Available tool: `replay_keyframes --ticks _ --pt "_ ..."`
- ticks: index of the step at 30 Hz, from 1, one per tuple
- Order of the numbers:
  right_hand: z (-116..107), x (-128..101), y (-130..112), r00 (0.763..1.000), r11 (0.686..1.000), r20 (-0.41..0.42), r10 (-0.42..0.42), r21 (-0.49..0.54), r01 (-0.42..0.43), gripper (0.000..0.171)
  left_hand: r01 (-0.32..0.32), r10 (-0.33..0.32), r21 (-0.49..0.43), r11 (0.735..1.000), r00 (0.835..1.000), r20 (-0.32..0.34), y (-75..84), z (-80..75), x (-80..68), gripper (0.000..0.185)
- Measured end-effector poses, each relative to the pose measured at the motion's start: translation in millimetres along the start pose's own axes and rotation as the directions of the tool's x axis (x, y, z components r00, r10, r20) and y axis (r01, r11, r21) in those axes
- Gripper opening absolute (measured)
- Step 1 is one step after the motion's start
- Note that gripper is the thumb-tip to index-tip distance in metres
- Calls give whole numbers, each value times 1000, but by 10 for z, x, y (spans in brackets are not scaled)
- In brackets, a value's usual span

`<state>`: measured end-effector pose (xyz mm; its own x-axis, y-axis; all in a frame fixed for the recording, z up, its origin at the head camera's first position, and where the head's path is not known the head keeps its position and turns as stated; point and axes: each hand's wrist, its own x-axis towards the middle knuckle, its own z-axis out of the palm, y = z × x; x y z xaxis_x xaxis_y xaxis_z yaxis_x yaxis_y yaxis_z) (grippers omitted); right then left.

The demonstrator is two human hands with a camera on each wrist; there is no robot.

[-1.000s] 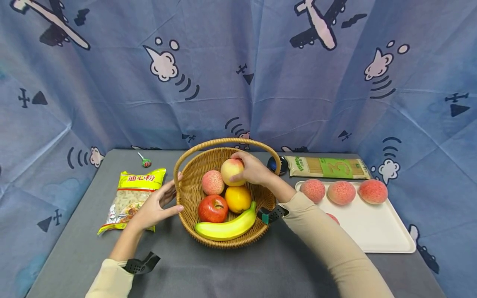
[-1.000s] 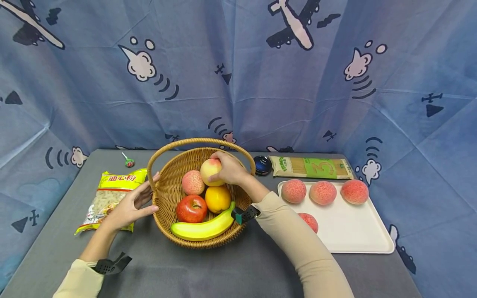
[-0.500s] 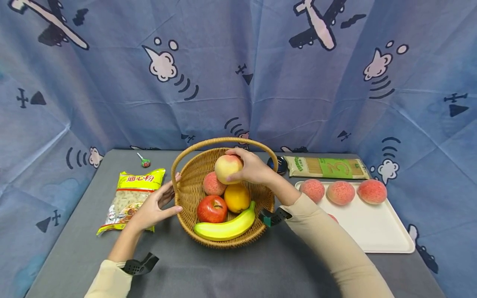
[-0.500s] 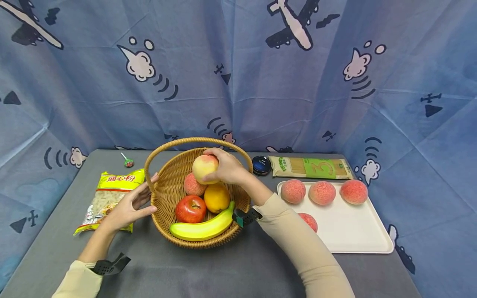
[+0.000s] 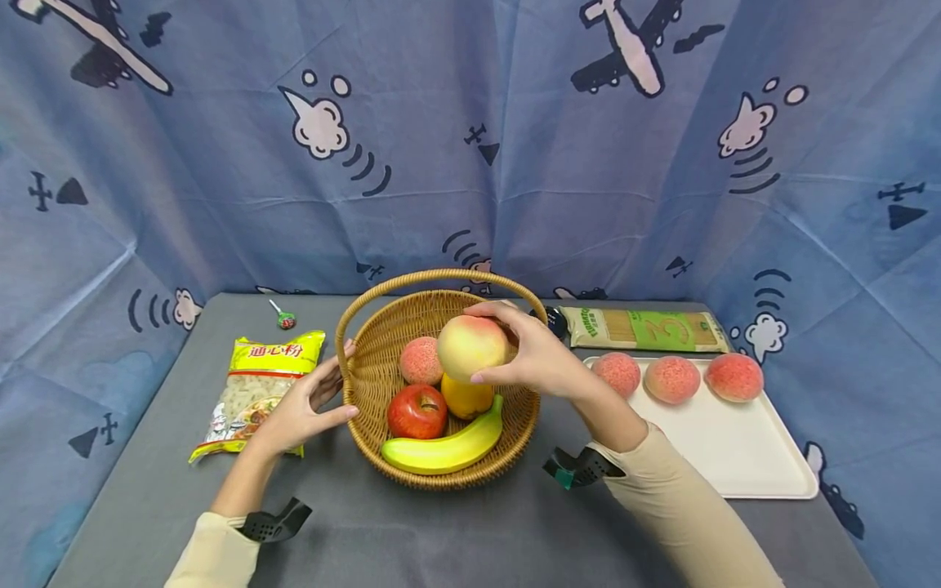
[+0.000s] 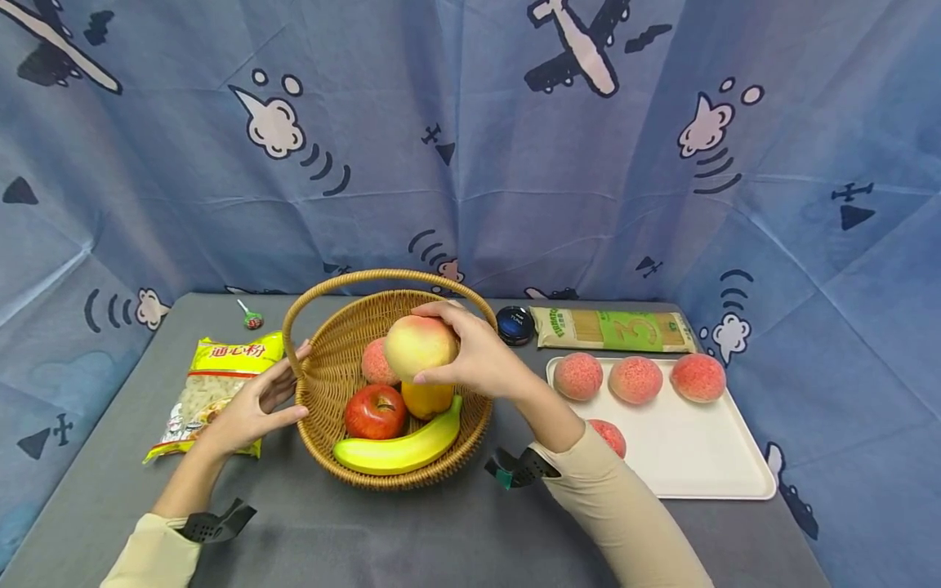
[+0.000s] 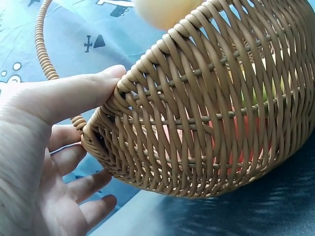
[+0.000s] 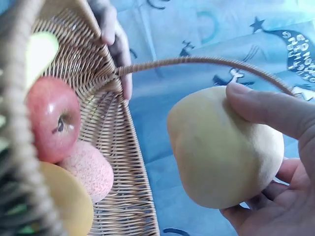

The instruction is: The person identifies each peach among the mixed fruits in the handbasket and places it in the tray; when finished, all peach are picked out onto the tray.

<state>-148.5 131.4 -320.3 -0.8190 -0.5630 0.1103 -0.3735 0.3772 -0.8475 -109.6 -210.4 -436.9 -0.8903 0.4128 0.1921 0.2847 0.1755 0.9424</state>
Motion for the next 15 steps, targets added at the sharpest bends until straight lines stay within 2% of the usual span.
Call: replay_keyframes --ticks 7,11,15 --pt "-87 -476 -17 997 990 -43 -63 120 68 76 11 -11 3 1000 1000 -6 9 7 1 78" --pt "-158 -728 36 992 992 -112 -54 112 67 79 26 -26 2 1000 1000 -12 5 2 -8 78" --pt "-247 -950 149 976 995 -215 -42 78 60 82 18 -18 -2 1000 1000 -2 -6 -2 -5 78"
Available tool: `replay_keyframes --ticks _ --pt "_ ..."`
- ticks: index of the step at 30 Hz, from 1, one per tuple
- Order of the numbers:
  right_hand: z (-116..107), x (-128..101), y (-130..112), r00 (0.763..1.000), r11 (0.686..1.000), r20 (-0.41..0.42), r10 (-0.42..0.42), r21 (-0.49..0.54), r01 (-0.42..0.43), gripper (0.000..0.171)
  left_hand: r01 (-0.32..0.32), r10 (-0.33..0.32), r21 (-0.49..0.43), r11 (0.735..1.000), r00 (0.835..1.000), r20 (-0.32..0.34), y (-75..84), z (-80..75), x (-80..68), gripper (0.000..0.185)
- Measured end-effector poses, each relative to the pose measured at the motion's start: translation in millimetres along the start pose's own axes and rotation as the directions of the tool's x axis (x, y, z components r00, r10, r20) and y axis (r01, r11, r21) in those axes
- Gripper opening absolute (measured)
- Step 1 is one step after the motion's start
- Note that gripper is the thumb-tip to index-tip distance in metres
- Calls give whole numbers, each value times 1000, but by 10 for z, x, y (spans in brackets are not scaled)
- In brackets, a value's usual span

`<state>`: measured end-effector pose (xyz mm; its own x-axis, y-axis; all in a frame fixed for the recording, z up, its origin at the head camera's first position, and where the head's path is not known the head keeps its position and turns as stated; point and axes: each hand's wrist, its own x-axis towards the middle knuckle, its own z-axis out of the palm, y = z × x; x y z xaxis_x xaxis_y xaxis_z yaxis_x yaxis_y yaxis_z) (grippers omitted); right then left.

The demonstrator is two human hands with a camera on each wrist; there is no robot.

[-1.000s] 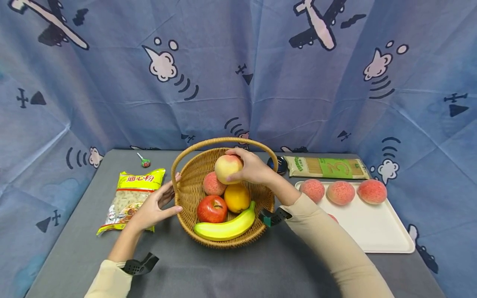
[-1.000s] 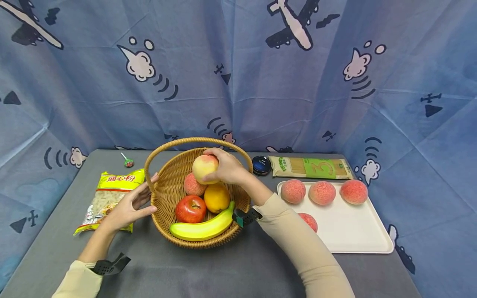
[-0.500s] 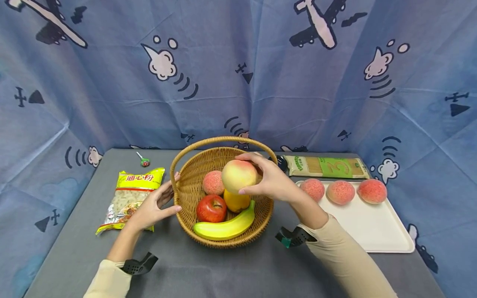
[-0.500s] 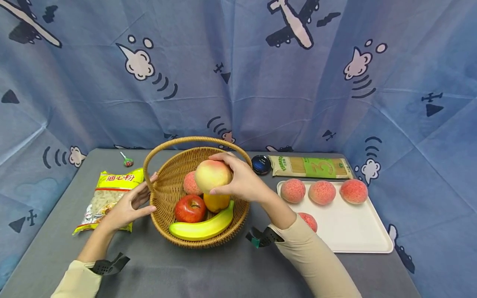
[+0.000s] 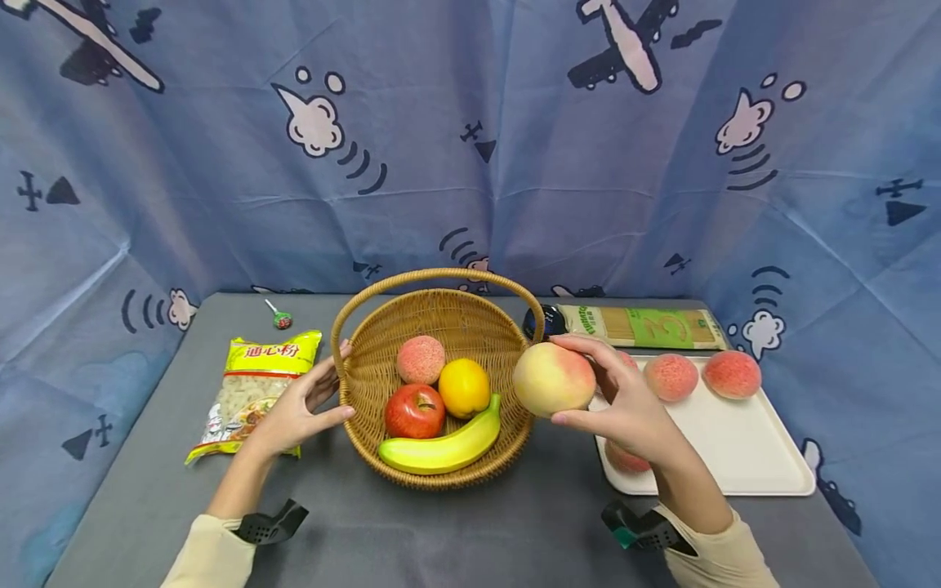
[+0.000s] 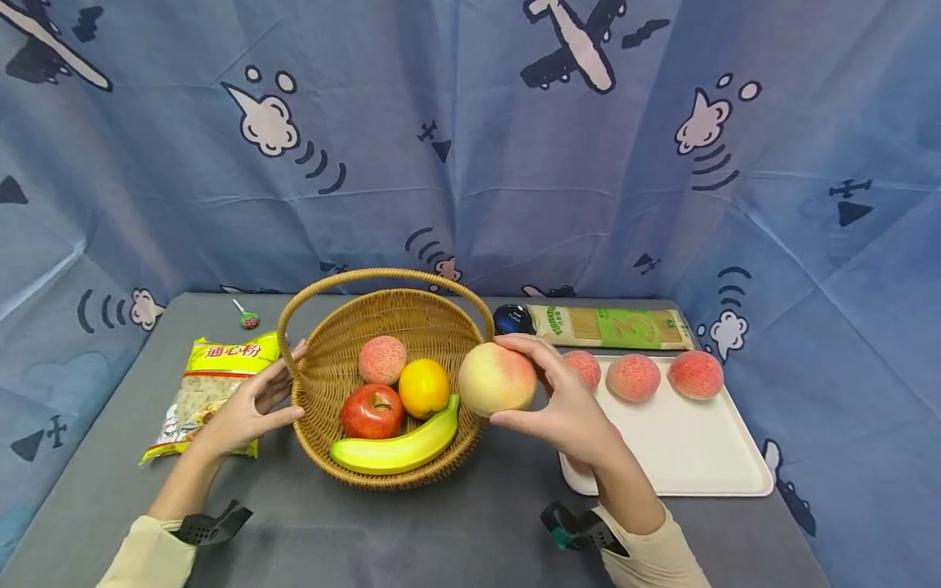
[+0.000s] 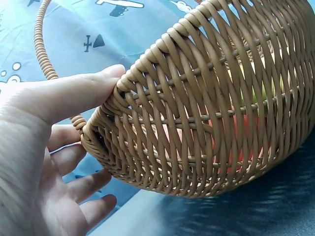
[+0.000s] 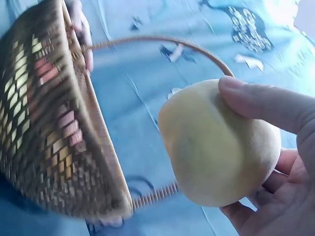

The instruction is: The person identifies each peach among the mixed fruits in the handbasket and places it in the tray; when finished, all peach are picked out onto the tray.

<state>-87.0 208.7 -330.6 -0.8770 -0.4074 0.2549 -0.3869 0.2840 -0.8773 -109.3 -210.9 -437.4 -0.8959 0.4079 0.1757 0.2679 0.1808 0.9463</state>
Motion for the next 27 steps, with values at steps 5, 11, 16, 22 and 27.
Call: replay_keyframes --ticks 5,11,16,22,27 --pt "-194 -217 171 987 999 -158 0 -41 -7 82 -23 23 -1 1000 1000 5 -12 -14 -5 79" --pt "-421 -524 413 939 1000 -342 22 7 -21 82 -28 29 -10 1000 1000 10 -19 -8 -2 79" --pt "-554 -767 621 882 996 -463 80 17 -82 81 -30 30 -14 999 999 10 -12 -11 1 79" --pt "-619 -971 839 735 951 -627 256 25 -310 83 -22 22 -6 1000 1000 8 10 -13 -5 79" --pt "-653 -1136 1082 622 821 -670 405 -34 -570 82 -15 15 -5 1000 1000 12 2 -3 -7 79"
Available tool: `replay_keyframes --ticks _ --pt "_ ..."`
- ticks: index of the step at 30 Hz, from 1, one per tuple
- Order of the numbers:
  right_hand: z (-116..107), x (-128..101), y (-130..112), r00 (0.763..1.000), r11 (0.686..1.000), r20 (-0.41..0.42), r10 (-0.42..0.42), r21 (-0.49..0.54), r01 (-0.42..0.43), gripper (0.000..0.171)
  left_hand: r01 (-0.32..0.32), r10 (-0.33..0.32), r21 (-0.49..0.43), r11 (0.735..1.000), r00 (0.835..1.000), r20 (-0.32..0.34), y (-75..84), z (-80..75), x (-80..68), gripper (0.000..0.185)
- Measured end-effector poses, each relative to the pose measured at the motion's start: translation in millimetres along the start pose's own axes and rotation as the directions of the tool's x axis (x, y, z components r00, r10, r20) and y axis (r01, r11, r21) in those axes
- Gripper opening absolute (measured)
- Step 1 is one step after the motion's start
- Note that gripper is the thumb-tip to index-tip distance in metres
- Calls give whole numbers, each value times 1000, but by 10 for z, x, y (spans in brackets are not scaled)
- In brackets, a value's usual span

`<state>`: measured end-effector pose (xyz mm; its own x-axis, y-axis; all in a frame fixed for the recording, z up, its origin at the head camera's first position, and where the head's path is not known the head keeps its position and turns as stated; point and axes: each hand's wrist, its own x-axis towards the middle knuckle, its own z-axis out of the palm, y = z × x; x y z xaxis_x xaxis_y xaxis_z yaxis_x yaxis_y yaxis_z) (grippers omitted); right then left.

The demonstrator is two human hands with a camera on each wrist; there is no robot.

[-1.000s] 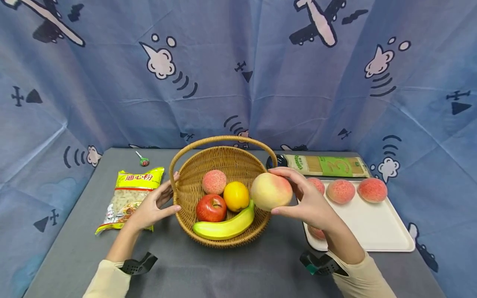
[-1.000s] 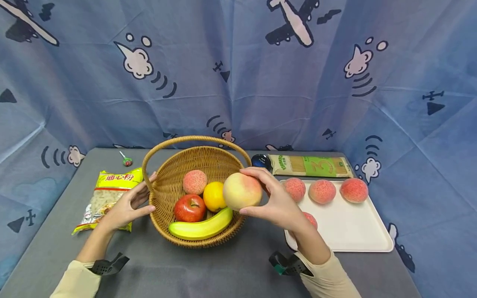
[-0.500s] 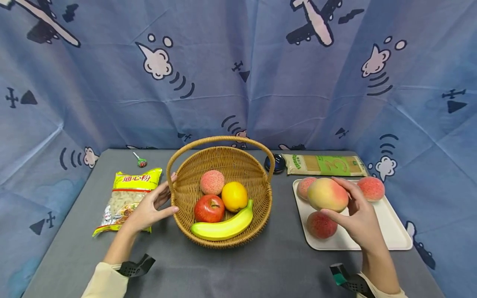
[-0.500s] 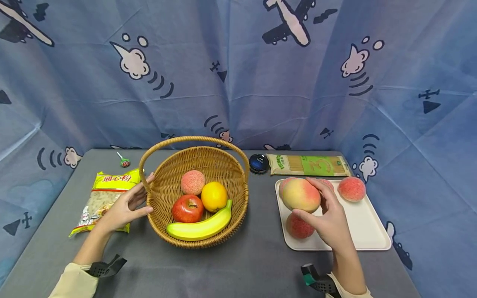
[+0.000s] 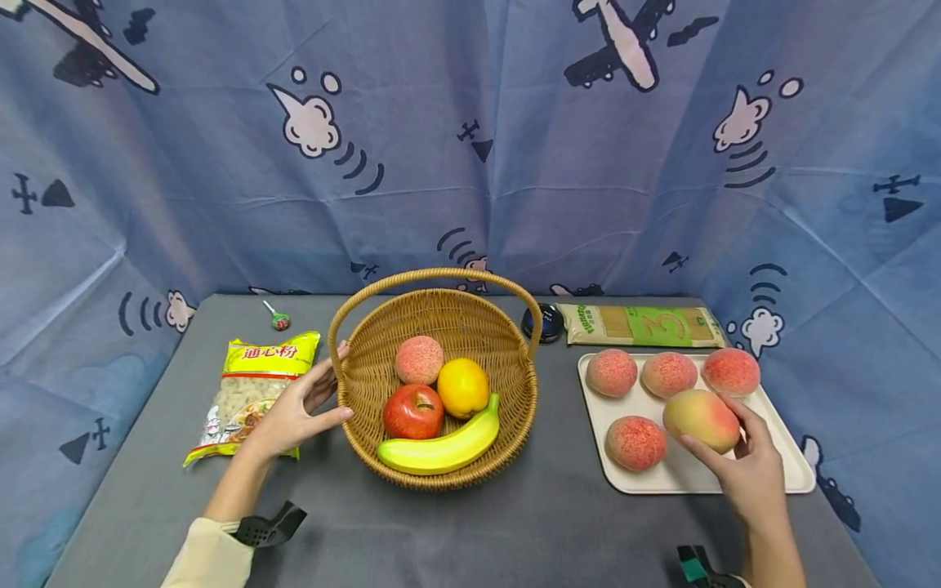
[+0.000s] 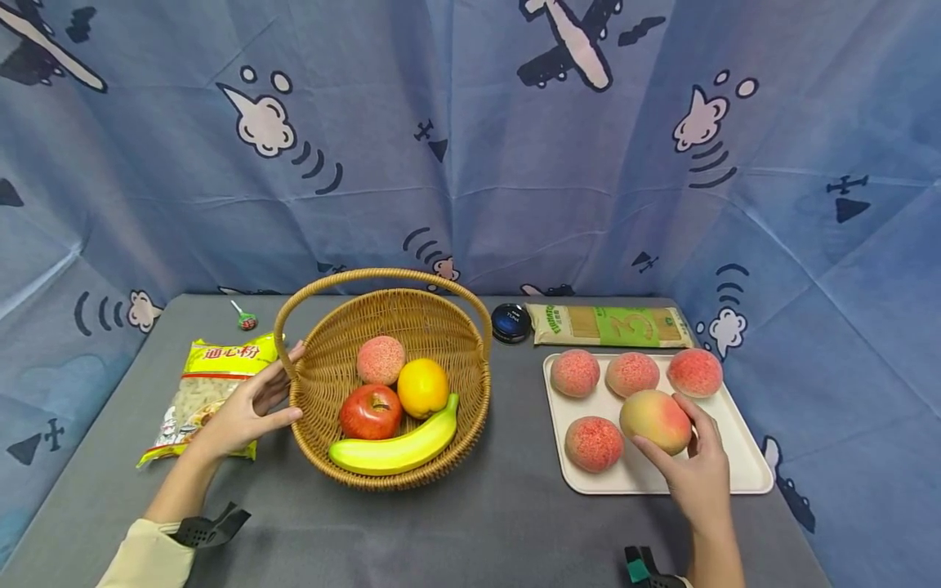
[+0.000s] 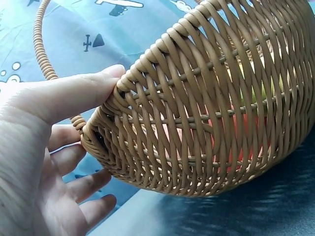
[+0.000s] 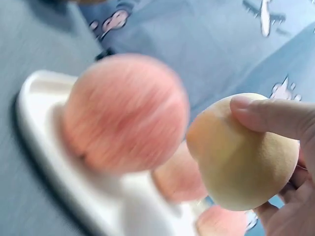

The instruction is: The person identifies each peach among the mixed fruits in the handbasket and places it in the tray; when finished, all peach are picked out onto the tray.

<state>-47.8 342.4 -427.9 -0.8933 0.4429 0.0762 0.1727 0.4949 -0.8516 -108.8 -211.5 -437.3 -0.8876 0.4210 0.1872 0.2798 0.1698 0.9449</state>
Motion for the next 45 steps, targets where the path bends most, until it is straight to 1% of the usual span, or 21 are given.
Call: replay_keyframes --ticks 3,7,9,11,13,16,20,28,32,36,38,41,43,45 --pt "16 17 158 997 996 6 77 -51 -77 82 -1 1 -3 1000 1000 4 -13 6 -1 79" --pt "40 40 304 989 988 -5 147 -55 -147 83 7 -7 -3 1000 1000 1 -18 12 -3 78" --pt "49 46 354 987 984 -4 160 -77 -160 83 17 -17 1 1000 1000 -6 -16 14 -4 78" --pt "56 45 381 986 980 8 169 -112 -167 84 24 -24 1 1000 1000 -10 -15 15 -6 78" --pt "66 39 410 987 977 15 160 -147 -156 85 23 -22 2 1000 1000 -11 -14 15 -7 79" --pt "76 37 434 990 977 13 139 -167 -135 86 14 -14 -3 1000 1000 -8 -15 13 -6 79" --pt "77 59 440 993 979 22 116 -168 -111 88 3 -3 -2 1000 1000 -8 -7 8 -6 79" --pt "57 62 444 988 987 98 116 -123 -104 95 7 -7 3 1000 1000 -7 11 0 4 79" --pt "44 34 406 993 992 80 92 -98 -84 96 3 -3 5 1000 1000 -6 4 1 10 79" --pt "37 -2 278 999 998 8 32 -48 -31 93 5 -5 5 1000 1000 -6 4 4 6 79" --pt "32 -21 194 999 999 -34 -16 -28 15 92 8 -8 2 1000 1000 -4 4 5 3 79" --pt "23 -48 62 992 995 -82 -96 -5 96 91 10 -10 0 1000 1000 -4 4 4 -1 79" --pt "21 -73 -38 984 988 -96 -150 8 151 91 9 -9 -2 1000 1000 -5 3 3 -1 79" --pt "26 -106 -156 976 979 -90 -199 30 203 90 7 -7 -4 1000 1000 -4 1 2 -2 79"
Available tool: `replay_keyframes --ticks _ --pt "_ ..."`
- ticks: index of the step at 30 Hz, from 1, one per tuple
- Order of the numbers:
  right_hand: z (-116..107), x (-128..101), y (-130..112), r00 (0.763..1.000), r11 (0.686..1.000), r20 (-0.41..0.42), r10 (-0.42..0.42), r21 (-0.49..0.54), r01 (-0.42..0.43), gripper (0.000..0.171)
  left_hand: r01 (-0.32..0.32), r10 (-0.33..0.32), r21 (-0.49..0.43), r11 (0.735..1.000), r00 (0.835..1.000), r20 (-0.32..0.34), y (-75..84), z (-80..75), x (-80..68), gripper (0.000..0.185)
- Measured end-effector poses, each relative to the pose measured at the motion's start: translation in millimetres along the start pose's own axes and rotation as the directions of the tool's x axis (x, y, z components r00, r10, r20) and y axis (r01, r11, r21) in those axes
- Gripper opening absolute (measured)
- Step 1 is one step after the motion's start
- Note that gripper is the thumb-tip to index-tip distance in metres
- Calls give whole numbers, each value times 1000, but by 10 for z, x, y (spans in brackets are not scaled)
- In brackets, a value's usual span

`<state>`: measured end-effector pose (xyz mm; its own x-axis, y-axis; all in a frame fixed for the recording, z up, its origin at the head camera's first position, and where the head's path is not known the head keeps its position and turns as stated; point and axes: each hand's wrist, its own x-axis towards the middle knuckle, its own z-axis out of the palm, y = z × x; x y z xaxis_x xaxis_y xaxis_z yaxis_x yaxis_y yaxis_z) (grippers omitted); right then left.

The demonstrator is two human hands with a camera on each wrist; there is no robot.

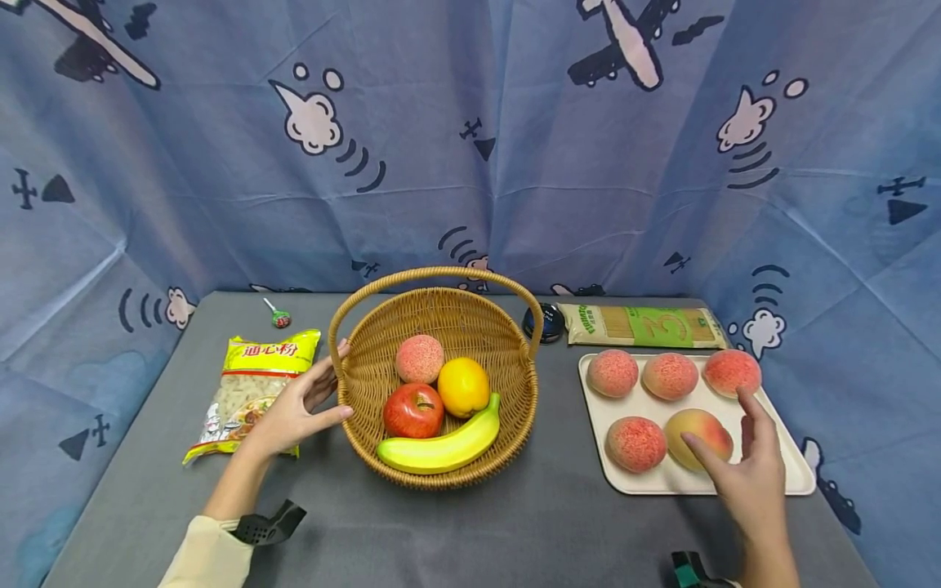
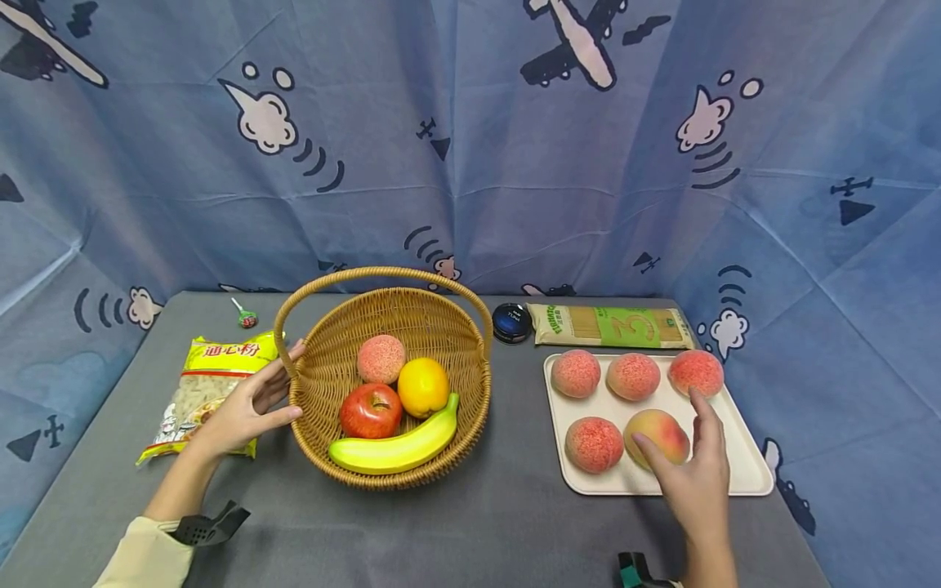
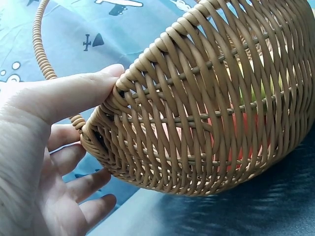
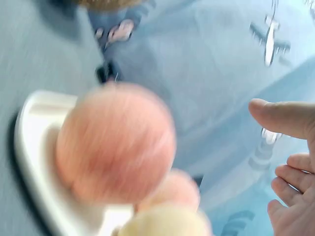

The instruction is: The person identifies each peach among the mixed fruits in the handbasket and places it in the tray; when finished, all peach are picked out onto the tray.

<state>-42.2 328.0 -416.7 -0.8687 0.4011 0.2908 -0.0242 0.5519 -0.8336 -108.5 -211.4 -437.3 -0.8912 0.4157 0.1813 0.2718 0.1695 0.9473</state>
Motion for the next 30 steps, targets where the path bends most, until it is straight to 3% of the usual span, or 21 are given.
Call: replay_keyframes --ticks 4,7,10,13,17,21,24,30 --pt "47 -19 -265 991 988 57 -122 101 116 89 -5 5 -3 1000 1000 2 -2 -4 1 79" --pt "101 -26 -440 963 953 130 -238 221 206 87 -7 7 2 1000 1000 1 -4 -5 4 79" --pt "183 -27 -575 910 889 198 -365 364 278 82 -8 8 8 1000 1000 -2 -4 -5 7 79" --pt "289 -36 -710 853 845 281 -440 452 287 79 -3 3 10 1000 1000 -2 -2 -5 10 78" --pt "447 -53 -933 794 861 422 -438 450 236 75 10 -10 15 1000 1000 -1 4 -6 13 78" --pt "633 -28 -1138 701 862 530 -477 437 257 73 10 -10 19 1000 1000 -1 14 -9 17 78" --pt "781 23 -1294 638 854 583 -503 450 262 73 6 -6 19 1000 1000 -3 17 -8 18 78" --pt "1107 143 -1622 544 850 659 -519 466 247 67 20 -20 34 999 1000 -11 12 13 -14 77"
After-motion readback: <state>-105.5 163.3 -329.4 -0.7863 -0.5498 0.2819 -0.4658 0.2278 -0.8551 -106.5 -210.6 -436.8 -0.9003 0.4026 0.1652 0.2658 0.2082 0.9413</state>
